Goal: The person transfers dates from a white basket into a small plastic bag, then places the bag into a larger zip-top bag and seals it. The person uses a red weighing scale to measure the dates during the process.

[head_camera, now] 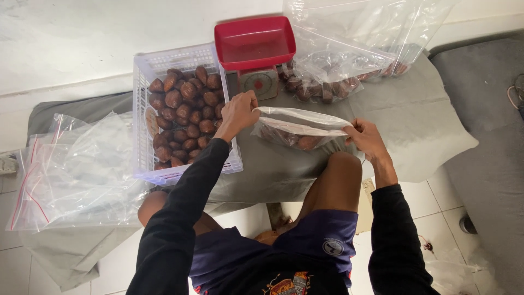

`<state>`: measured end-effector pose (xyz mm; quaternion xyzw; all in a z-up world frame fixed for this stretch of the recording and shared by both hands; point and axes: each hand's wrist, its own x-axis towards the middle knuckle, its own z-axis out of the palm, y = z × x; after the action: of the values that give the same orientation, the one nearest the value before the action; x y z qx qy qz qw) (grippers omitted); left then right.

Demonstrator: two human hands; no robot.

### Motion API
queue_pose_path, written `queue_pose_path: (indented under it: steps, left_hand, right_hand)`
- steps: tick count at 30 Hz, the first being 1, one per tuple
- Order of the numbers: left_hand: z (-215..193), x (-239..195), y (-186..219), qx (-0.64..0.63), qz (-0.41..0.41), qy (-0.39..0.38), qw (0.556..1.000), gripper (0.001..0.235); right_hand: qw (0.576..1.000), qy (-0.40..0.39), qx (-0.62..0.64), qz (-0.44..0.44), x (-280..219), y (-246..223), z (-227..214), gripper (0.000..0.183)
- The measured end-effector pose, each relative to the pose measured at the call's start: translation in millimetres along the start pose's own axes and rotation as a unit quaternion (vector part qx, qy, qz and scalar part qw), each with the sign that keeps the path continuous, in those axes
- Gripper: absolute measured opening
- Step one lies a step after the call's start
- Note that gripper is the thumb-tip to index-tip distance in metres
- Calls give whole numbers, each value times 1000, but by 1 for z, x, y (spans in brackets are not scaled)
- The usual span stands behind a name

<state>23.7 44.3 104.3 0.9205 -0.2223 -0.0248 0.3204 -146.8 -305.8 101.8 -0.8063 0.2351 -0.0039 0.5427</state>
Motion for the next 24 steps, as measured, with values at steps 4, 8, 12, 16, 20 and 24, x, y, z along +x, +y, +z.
queue_pose_path:
  steps: [4,8,12,16,20,24]
  left_hand:
    - [-10,2,5,39,34,-66,996,12]
    - [-29,-5,8,-89,-6,-146,985,26]
    - [-25,-4,-6,-233,-117,-222,939,41]
    - [-61,-24,25,-304,-149,-262,904,47]
    - [-54,-25,17,-424,-111,-260,860,46]
    - [-46,-25,14,-464,-71,-219,855,43]
  right_hand:
    - [999,9,41,4,3,-1,7,19]
    - [993,-32,114,31,-10,-16,12,18]
    - [951,-133,262,93,-29,-22,9,29]
    - [940,-139,304,63,-21,2,4,19]
    - [946,-125,299,29,-10,19,2,27]
    - [943,-101,318,-5,12,38,7,21]
